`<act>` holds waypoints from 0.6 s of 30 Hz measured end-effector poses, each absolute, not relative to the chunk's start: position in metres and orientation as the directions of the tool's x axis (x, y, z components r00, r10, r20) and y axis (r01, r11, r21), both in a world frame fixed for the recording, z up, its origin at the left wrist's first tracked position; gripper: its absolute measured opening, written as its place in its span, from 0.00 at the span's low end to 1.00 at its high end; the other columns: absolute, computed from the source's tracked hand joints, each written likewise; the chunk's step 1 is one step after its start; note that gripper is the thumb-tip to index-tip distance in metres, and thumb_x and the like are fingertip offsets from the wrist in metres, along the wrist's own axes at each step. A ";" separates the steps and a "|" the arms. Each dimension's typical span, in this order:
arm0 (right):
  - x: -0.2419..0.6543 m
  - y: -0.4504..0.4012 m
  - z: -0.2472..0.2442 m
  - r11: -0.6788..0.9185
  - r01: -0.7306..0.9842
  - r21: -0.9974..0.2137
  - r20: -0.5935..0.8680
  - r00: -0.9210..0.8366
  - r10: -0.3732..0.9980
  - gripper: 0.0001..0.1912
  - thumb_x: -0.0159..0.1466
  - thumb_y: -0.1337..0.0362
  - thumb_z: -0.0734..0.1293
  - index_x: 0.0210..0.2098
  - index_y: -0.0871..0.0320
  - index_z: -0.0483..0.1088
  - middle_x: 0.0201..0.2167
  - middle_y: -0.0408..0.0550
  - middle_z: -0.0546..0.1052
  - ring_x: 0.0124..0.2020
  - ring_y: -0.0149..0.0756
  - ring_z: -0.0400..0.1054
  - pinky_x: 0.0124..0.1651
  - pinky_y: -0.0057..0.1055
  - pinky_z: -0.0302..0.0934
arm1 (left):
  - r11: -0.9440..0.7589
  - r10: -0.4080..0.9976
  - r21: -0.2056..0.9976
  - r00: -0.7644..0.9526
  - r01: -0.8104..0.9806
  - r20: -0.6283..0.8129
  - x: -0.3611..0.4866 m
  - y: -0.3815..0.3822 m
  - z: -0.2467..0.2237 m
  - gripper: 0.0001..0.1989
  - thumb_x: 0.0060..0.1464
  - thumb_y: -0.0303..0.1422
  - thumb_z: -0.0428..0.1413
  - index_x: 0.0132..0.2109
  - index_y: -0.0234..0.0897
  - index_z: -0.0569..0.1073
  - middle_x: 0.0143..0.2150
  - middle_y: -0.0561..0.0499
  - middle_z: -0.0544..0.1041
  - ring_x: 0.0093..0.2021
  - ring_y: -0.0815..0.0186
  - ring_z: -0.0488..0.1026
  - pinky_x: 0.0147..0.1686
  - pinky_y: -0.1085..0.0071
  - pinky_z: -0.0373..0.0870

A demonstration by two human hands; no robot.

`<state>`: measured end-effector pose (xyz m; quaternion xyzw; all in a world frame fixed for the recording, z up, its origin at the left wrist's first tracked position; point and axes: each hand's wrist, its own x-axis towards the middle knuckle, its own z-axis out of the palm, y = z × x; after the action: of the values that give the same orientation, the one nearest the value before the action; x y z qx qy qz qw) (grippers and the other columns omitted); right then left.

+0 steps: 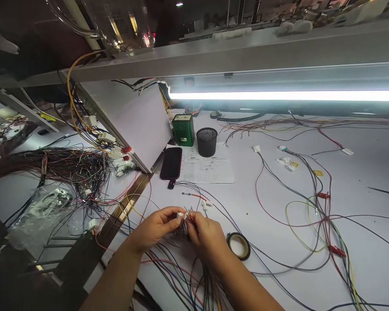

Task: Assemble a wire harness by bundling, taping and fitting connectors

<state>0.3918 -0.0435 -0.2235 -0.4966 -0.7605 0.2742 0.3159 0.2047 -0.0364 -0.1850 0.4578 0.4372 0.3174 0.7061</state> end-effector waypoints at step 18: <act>0.392 -0.038 -0.217 0.095 0.388 -0.917 -0.025 -0.292 0.956 0.10 0.67 0.57 0.58 0.36 0.55 0.66 0.29 0.43 0.75 0.30 0.34 0.68 0.34 0.29 0.61 | 0.354 0.878 0.935 0.346 -0.007 -0.330 0.214 -0.037 -0.193 0.17 0.56 0.45 0.56 0.46 0.37 0.69 0.27 0.56 0.66 0.27 0.72 0.65 0.27 0.76 0.62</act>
<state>0.3923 -0.0384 -0.2171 -0.5029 -0.6683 0.4467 0.3176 0.2136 -0.0374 -0.1929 0.4647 0.4691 0.3272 0.6760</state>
